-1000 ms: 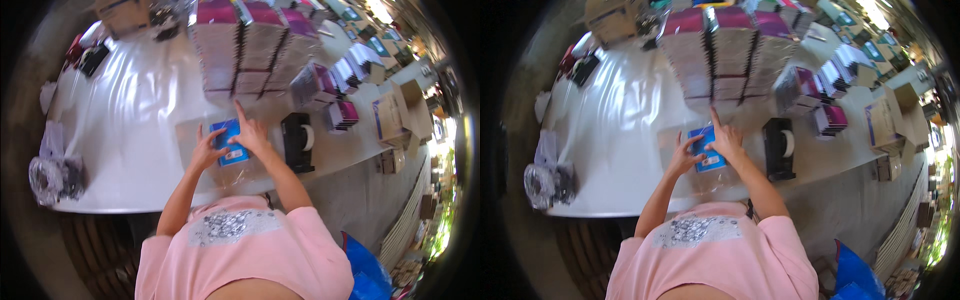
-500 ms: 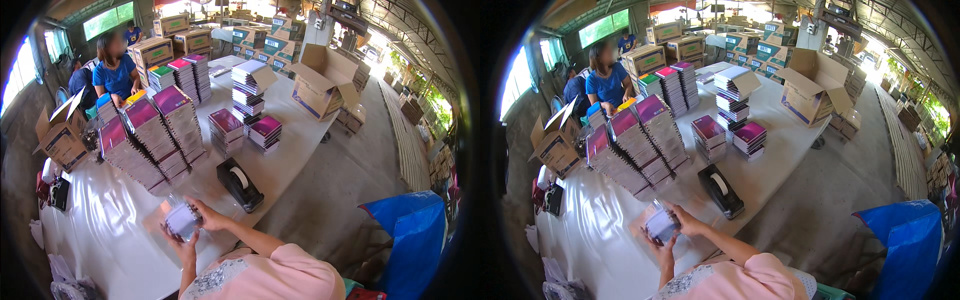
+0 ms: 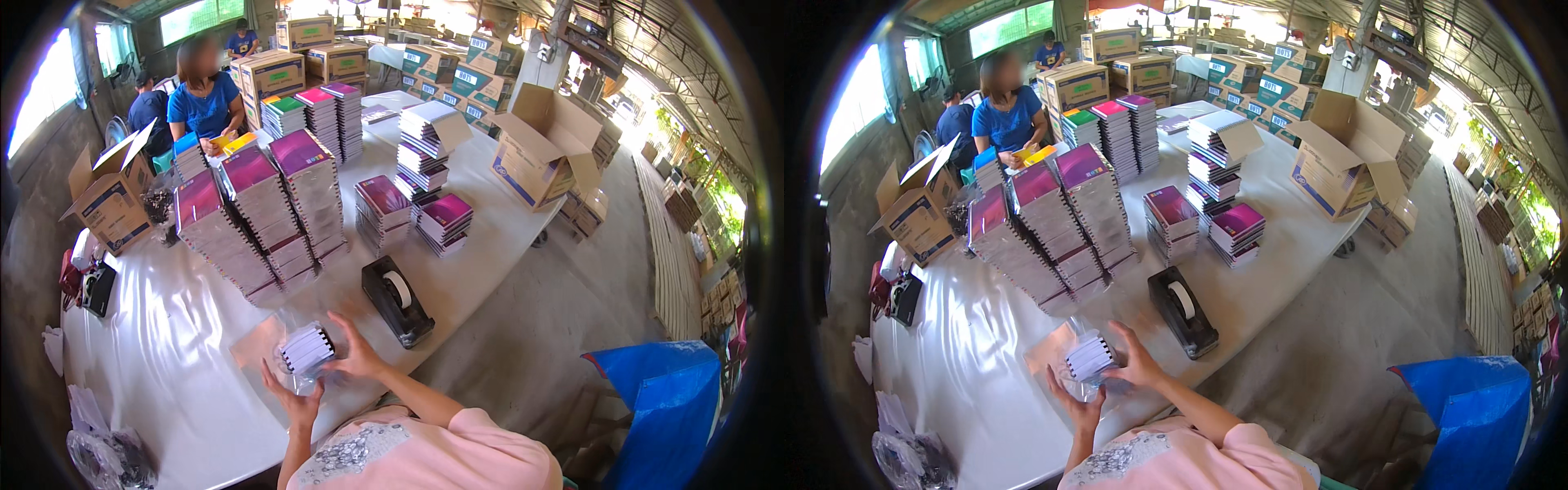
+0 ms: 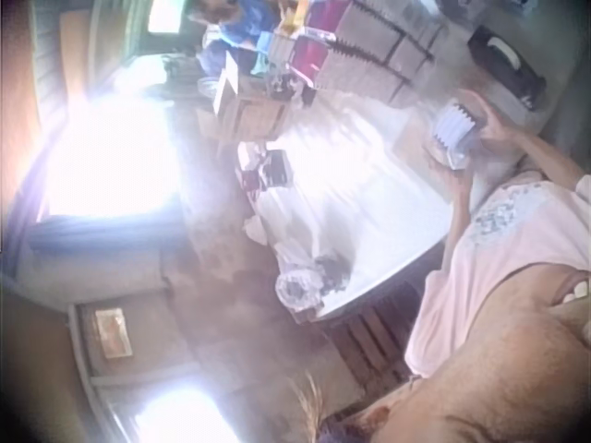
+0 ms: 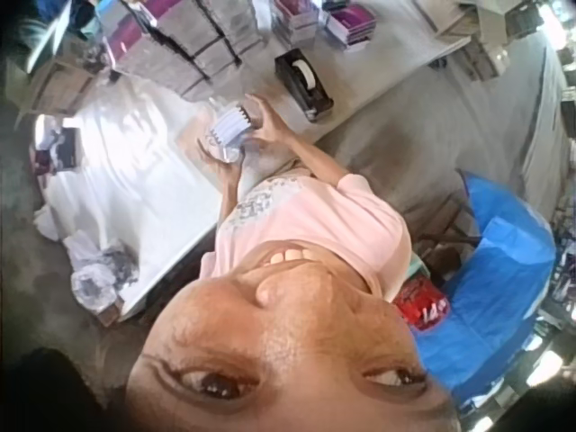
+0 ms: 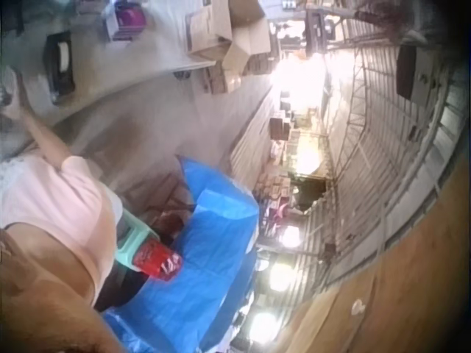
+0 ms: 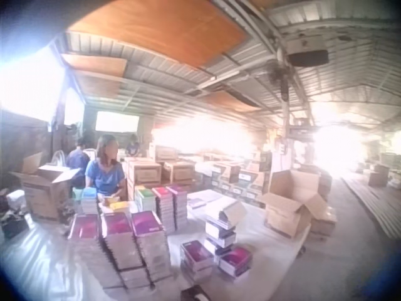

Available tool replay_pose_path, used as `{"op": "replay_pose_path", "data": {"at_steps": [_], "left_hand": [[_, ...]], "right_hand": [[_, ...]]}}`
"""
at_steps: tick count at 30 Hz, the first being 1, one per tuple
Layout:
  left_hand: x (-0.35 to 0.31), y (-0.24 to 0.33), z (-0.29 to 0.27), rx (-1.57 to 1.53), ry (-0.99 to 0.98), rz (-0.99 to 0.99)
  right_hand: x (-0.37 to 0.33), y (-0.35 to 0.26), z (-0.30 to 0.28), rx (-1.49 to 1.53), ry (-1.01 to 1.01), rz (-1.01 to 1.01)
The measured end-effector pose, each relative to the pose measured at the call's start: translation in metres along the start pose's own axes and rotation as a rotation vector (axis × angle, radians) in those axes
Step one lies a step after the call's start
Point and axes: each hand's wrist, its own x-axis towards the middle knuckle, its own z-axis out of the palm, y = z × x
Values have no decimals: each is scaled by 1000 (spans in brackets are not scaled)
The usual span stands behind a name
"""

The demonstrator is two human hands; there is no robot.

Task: The person places spiral notebooks into clear plastic bags by hand and seals the bags with pieces of tape from a desk dispenser.

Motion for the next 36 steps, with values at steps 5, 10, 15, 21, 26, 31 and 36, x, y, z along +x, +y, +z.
{"op": "replay_pose_path", "data": {"at_steps": [5, 10, 15, 21, 26, 31, 36], "left_hand": [[25, 4, -23, 481, -390, 402], [65, 39, -33, 551, -682, 446], [67, 31, -46, 647, -778, 323], [18, 54, -71, 308, -370, 310], [-139, 32, -136, 4, 407, -787], [-305, -69, -147, 674, -275, -1358], [-314, -164, -37, 938, -459, -1229]], "right_hand": [[-13, -13, -9, -188, -271, -165], [-8, -24, -7, -181, -233, -40], [10, -19, 5, -385, -421, -181], [17, -23, -17, -594, -508, -251], [11, -21, -5, -598, -465, -259], [2, -20, -8, -568, -435, -288], [2, -25, -2, -581, -427, -272]]}}
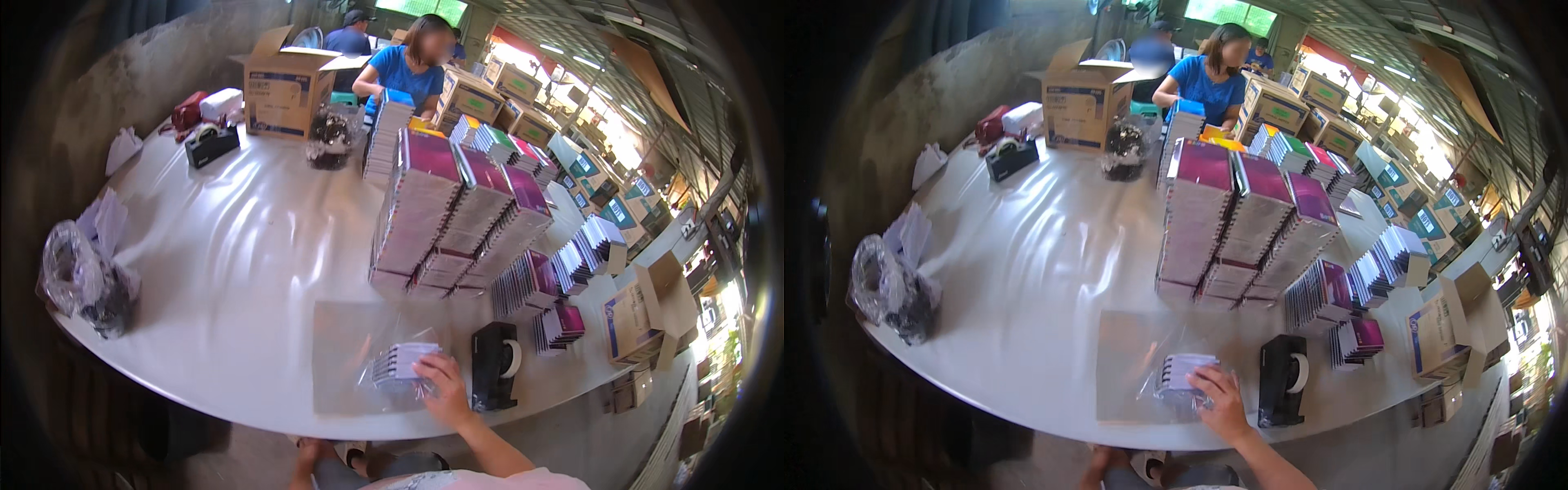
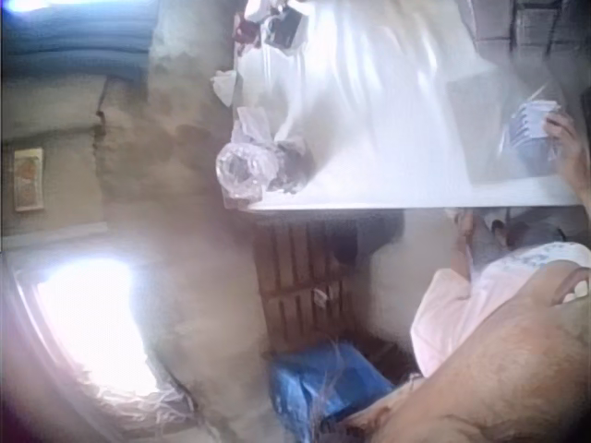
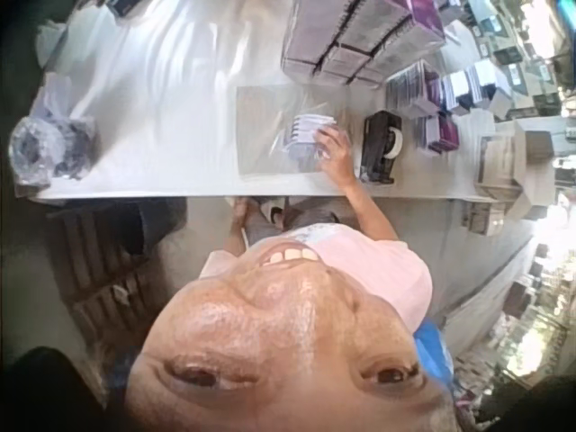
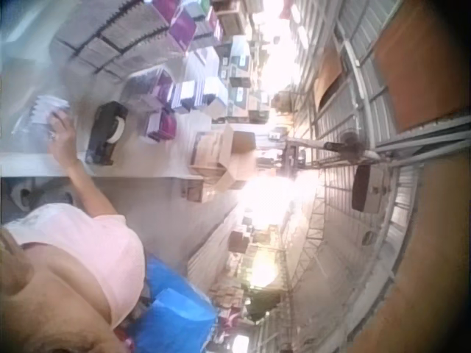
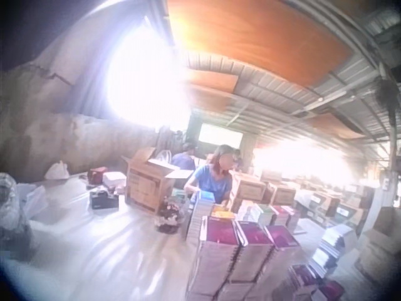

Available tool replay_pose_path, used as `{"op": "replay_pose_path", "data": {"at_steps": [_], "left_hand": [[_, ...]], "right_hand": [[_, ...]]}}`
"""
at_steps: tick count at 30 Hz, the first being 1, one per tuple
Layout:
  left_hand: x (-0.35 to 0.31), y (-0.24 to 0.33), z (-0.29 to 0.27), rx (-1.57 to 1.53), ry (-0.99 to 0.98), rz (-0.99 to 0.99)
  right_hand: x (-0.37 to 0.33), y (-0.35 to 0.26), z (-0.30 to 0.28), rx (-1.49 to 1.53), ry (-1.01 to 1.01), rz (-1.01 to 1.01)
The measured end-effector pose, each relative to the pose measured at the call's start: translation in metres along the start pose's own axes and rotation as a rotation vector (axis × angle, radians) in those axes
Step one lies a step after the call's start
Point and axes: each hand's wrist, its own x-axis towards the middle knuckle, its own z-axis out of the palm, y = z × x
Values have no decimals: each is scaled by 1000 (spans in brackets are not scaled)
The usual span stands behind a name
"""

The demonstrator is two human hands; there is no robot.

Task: The person places spiral notebooks into clear plastic bags by hand and seals the bags with pieces of tape from a desk dispenser.

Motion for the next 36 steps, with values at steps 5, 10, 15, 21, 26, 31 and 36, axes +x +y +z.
{"op": "replay_pose_path", "data": {"at_steps": [5, 10, 15, 21, 26, 31, 36], "left_hand": [[-10, -1, 9, -469, -130, 285], [-106, -4, -155, -306, -158, 780], [-152, 107, -339, -415, 590, 1116], [-96, 192, -358, 2, 425, 1420], [-85, 209, -356, 88, 342, 1435], [-81, 219, -354, 270, 332, 1429], [-81, 222, -365, 387, 317, 1431]], "right_hand": [[15, -2, -13, -39, 43, -74], [17, 12, -16, 64, 3, -43], [11, 0, -10, 238, -9, 54], [-1, 12, -12, 423, 219, 140], [-2, 17, -7, 466, 179, 139], [-11, 10, 5, 603, 271, 211], [1, -2, -7, 180, 91, 122]]}}
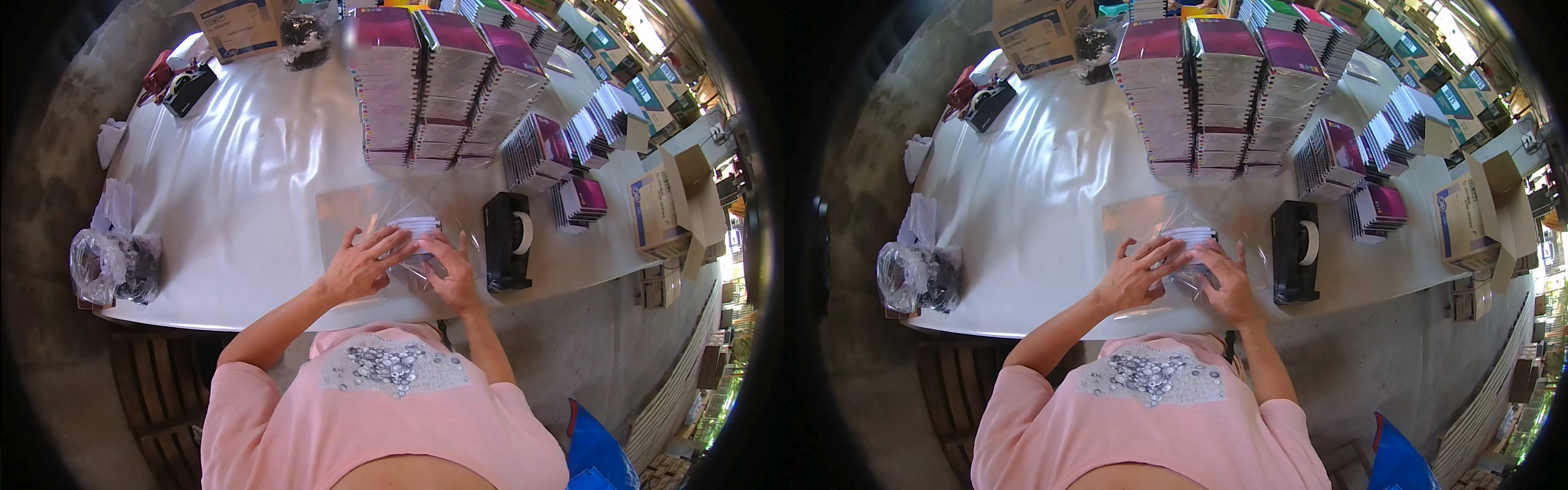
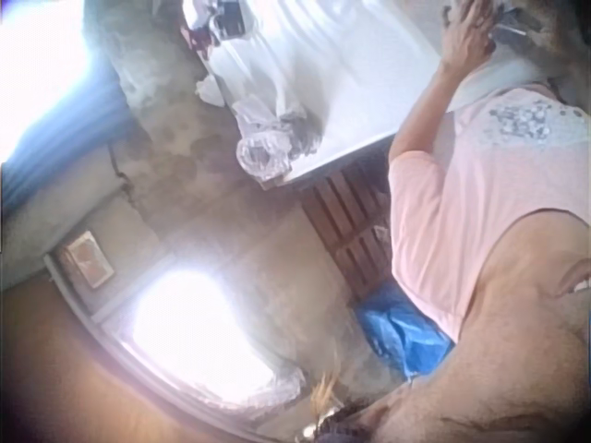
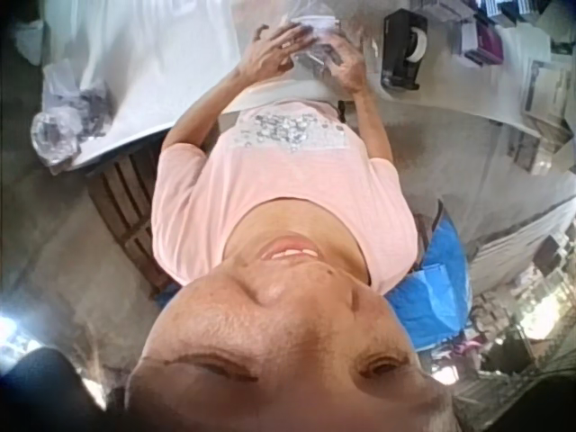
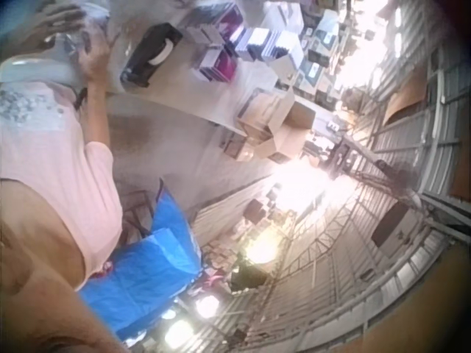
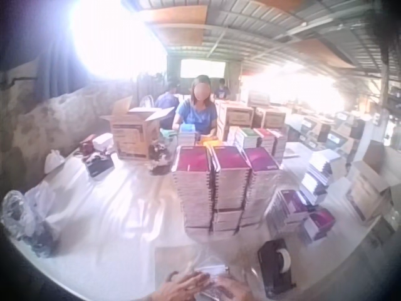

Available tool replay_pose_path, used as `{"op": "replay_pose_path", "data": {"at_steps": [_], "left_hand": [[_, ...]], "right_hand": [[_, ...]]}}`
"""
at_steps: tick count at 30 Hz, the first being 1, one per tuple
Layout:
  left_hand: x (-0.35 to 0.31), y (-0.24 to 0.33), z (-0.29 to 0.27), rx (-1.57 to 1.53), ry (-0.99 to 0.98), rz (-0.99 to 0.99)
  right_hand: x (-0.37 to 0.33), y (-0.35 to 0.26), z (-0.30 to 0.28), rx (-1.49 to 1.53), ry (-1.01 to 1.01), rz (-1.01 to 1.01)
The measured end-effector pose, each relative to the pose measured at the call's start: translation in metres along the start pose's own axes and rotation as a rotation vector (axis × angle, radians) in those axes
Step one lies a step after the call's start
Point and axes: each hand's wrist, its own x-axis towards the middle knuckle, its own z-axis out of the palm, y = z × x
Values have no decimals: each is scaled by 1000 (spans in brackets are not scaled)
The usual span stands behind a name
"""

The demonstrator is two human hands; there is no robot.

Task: The person places spiral notebooks into clear plastic bags by hand and seals the bags with pieces of tape from a desk dispenser.

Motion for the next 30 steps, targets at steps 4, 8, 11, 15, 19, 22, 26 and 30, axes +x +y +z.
{"op": "replay_pose_path", "data": {"at_steps": [4, 8, 11, 15, 19, 22, 26, 30], "left_hand": [[0, -6, -2, -28, -8, 38], [6, -15, 3, -358, 273, 29], [36, -35, 14, -999, 296, -261], [82, -52, 6, -1408, 34, -296], [85, -64, -4, -1214, 503, -275], [63, -36, -48, -521, 876, 82], [28, -25, -22, -135, 276, 253], [23, -37, 5, -64, 85, 215]], "right_hand": [[5, -1, -5, -41, -73, -48], [5, -1, -7, -206, -65, -137], [4, -1, -1, -249, -51, -156], [4, 6, -2, -253, -46, -168], [10, 3, 3, -181, -61, -139], [6, 10, 2, -252, -41, -127], [3, 7, 4, -203, -43, -92], [2, -6, -10, 71, -134, -34]]}}
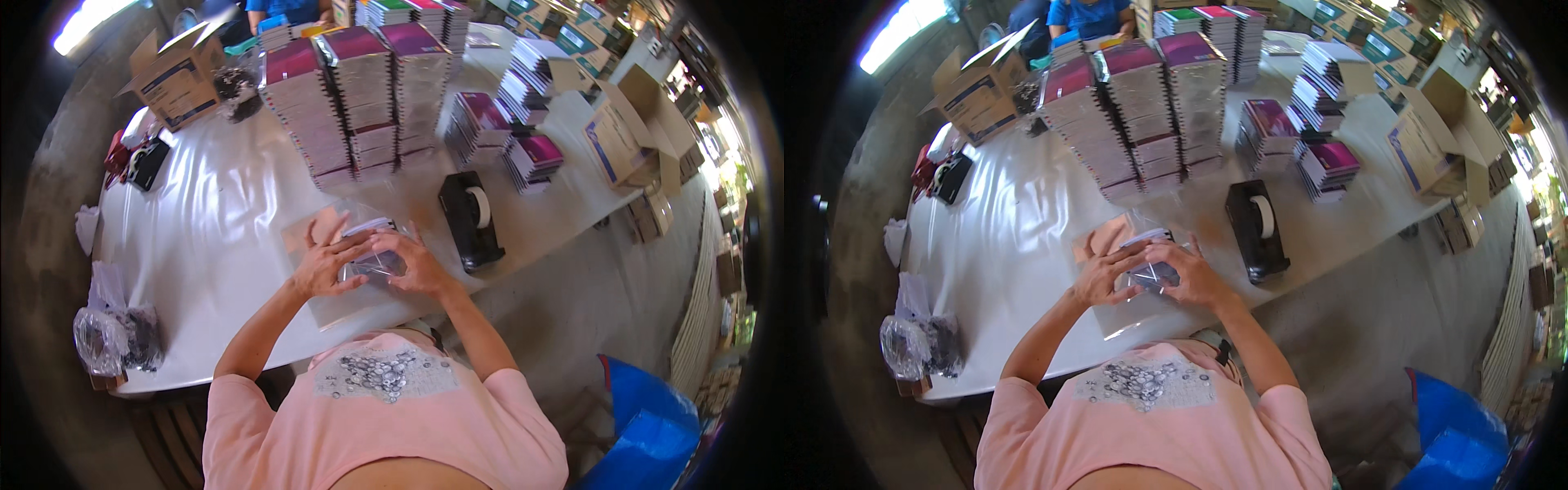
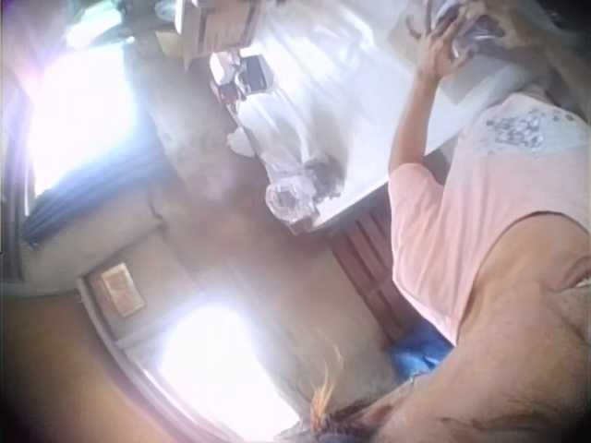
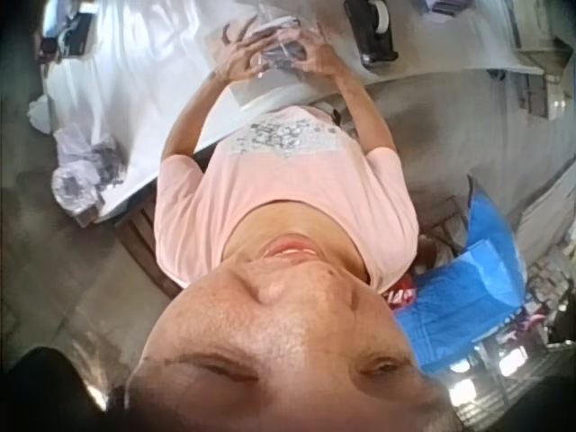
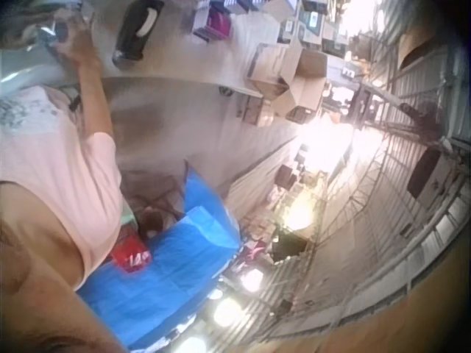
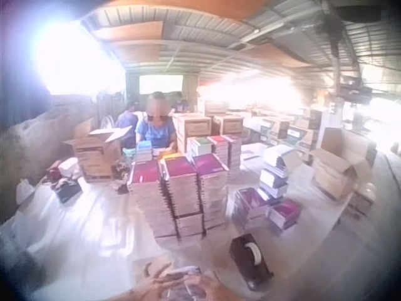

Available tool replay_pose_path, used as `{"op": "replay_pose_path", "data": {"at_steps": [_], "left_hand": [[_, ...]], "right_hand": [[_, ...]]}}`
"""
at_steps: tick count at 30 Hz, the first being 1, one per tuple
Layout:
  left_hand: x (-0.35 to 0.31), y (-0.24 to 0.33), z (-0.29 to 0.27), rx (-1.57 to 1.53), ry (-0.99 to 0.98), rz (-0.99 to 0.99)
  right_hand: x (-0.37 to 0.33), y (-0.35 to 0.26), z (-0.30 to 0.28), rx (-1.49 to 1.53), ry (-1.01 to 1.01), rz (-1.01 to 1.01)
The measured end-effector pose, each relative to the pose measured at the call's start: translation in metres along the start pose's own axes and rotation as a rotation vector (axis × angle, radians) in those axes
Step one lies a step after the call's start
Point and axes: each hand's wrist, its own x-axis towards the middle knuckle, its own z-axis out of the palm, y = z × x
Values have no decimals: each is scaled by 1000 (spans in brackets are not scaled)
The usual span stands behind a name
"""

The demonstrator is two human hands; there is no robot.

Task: The person places spiral notebooks into clear plastic bags by hand and seals the bags with pieces of tape from a desk dispenser.

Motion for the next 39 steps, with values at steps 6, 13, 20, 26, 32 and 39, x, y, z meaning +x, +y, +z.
{"op": "replay_pose_path", "data": {"at_steps": [6, 13, 20, 26, 32, 39], "left_hand": [[-1, 11, -9, -13, -71, -69], [10, 15, -15, 9, -115, -75], [-1, 15, -21, -24, -80, -106], [1, 19, -16, 6, -134, -98], [-3, 5, -25, 44, -204, -57], [5, 6, -22, 104, -220, 28]], "right_hand": [[-50, 16, -64, 374, 820, 113], [-114, 84, -94, 125, 454, 894], [-113, 53, -83, 983, 709, 887], [-140, 39, -59, 424, 701, 927], [-67, -11, -79, 145, 563, 607], [49, -31, -69, 504, -146, 424]]}}
